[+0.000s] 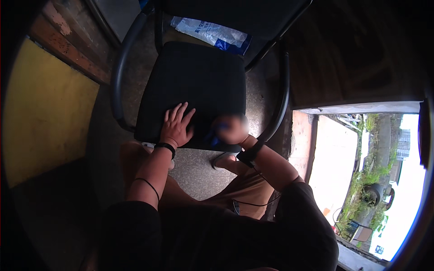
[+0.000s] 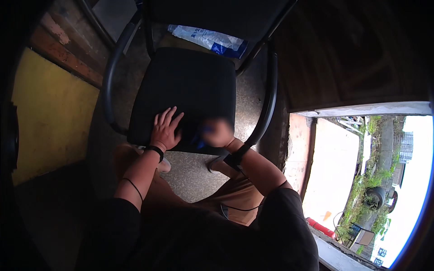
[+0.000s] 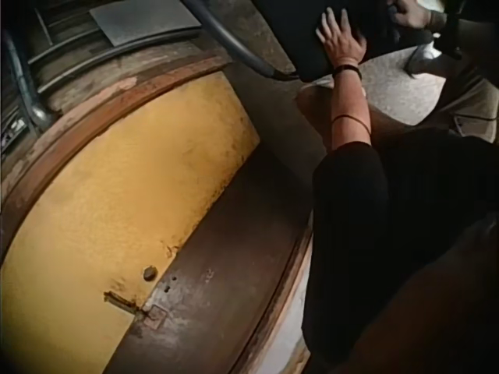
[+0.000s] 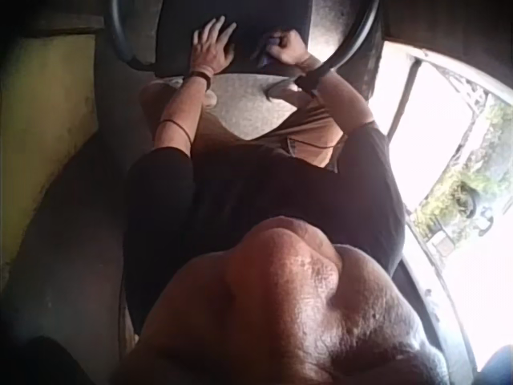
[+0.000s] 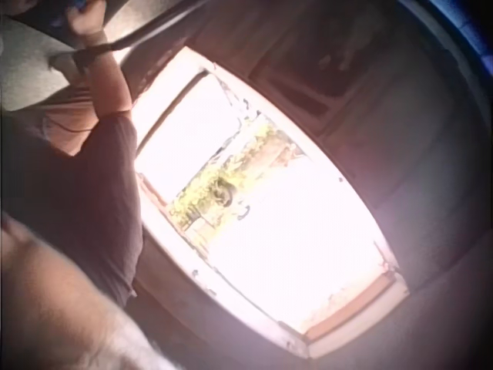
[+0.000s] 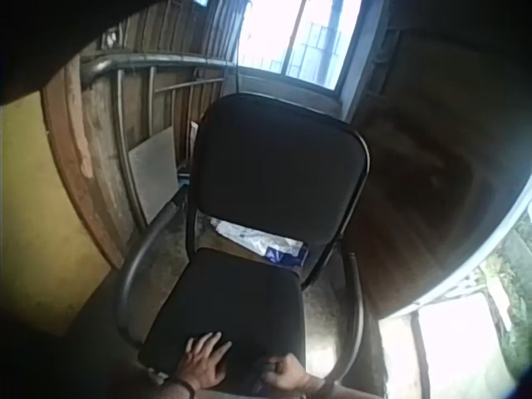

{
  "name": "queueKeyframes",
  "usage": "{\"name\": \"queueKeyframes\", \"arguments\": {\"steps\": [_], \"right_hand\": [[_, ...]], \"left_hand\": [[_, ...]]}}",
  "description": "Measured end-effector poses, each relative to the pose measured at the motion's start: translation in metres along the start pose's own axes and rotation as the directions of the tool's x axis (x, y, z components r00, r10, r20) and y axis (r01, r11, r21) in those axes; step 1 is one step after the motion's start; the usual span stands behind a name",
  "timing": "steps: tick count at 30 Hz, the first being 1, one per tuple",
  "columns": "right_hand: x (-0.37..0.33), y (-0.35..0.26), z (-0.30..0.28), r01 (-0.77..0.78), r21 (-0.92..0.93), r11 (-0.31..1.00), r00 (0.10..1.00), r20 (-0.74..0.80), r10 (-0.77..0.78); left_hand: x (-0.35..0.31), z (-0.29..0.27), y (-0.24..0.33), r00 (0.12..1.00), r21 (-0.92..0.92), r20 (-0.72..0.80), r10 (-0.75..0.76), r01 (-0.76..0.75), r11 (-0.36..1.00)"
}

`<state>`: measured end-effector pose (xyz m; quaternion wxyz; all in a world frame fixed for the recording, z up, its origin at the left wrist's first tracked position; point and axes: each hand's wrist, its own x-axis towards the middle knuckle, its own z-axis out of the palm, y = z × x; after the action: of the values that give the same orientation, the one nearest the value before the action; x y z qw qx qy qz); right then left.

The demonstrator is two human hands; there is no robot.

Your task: The person wipes the seat and frame of a chair with a cloth, then turns it over to wipe the underside. Finally, they wipe the backrest and the armrests of the chair.

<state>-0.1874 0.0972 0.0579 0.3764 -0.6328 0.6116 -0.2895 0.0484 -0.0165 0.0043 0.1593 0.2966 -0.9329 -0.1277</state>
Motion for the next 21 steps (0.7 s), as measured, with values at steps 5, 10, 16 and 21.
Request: {"name": "queueKeyframes", "arguments": {"steps": [5,10,16,21], "right_hand": [[0.113,0.03,-0.051,-0.026,0.321,0.947,0.588,-0.761,0.274],[0.202,0.129,-0.123,-0.319,-0.16,0.934,0.575,-0.816,0.057],[0.229,0.096,-0.08,-0.499,-0.393,0.773,0.744,-0.651,0.15],[0.189,0.088,-0.08,-0.32,-0.383,0.867,0.828,-0.557,0.059]], "left_hand": [[-0.011,0.0,-0.008,0.999,0.005,0.023,-0.035,0.035,0.999],[0.008,0.008,0.004,0.999,-0.043,0.017,0.03,-0.029,0.999],[-0.006,0.001,-0.009,1.0,-0.062,-0.001,0.01,-0.01,0.998],[-0.002,0.0,-0.004,1.0,-0.05,-0.012,0.017,-0.017,0.999]]}}
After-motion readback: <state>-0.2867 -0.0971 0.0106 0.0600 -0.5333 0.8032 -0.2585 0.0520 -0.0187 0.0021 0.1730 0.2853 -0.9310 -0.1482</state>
